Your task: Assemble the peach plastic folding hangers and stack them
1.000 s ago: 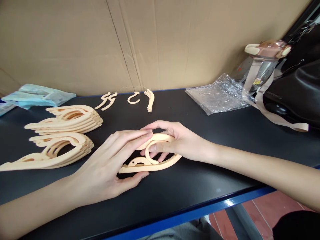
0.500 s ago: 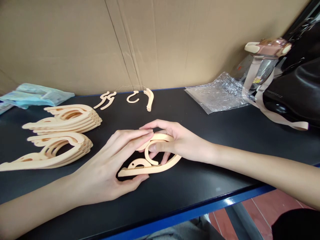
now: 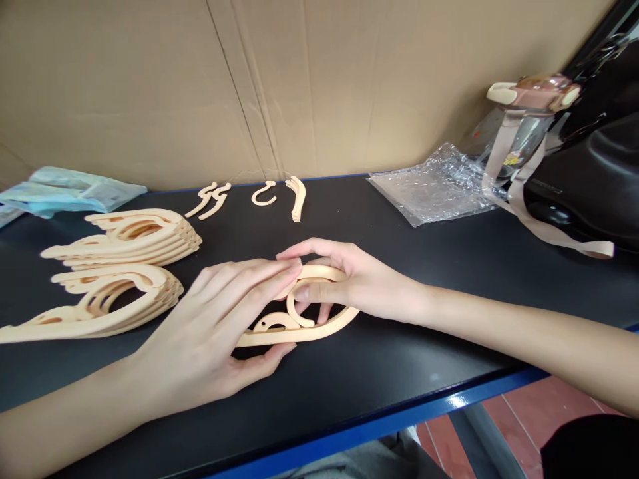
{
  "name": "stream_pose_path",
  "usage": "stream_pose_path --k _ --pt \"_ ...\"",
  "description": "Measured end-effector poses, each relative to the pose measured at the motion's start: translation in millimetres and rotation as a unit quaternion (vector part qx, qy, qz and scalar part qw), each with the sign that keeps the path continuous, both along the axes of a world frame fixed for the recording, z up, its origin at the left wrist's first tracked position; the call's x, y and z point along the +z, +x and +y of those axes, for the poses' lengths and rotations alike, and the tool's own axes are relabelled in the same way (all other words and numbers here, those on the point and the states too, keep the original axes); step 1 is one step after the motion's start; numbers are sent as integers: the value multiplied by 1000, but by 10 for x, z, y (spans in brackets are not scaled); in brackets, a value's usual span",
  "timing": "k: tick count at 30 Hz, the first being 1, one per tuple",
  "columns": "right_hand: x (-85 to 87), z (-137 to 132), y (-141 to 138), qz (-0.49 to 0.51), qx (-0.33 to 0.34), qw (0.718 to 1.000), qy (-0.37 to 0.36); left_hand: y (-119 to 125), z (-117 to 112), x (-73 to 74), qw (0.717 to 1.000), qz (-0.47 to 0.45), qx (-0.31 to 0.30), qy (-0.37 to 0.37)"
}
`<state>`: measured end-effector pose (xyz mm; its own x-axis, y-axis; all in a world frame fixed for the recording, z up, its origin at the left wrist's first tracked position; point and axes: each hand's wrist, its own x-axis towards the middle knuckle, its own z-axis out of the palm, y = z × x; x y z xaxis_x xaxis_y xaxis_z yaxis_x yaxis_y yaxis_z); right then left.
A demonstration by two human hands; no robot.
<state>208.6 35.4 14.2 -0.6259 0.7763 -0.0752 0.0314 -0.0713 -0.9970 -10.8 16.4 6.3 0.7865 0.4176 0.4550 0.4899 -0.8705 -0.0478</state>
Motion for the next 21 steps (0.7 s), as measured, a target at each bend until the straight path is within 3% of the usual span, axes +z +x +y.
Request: stream_pose_path --k 4,12,16,21 --pt "9 -10 27 6 -5 1000 9 21 -67 63 998 24 34 47" --pt "14 6 78 -3 -10 999 52 -41 -86 212 995 -13 87 -53" --pt "8 13 109 -26 -26 995 88 -167 -53 276 993 -14 101 -62" --pt "-38 60 189 -51 -61 990 120 -485 -105 354 987 -44 153 -16"
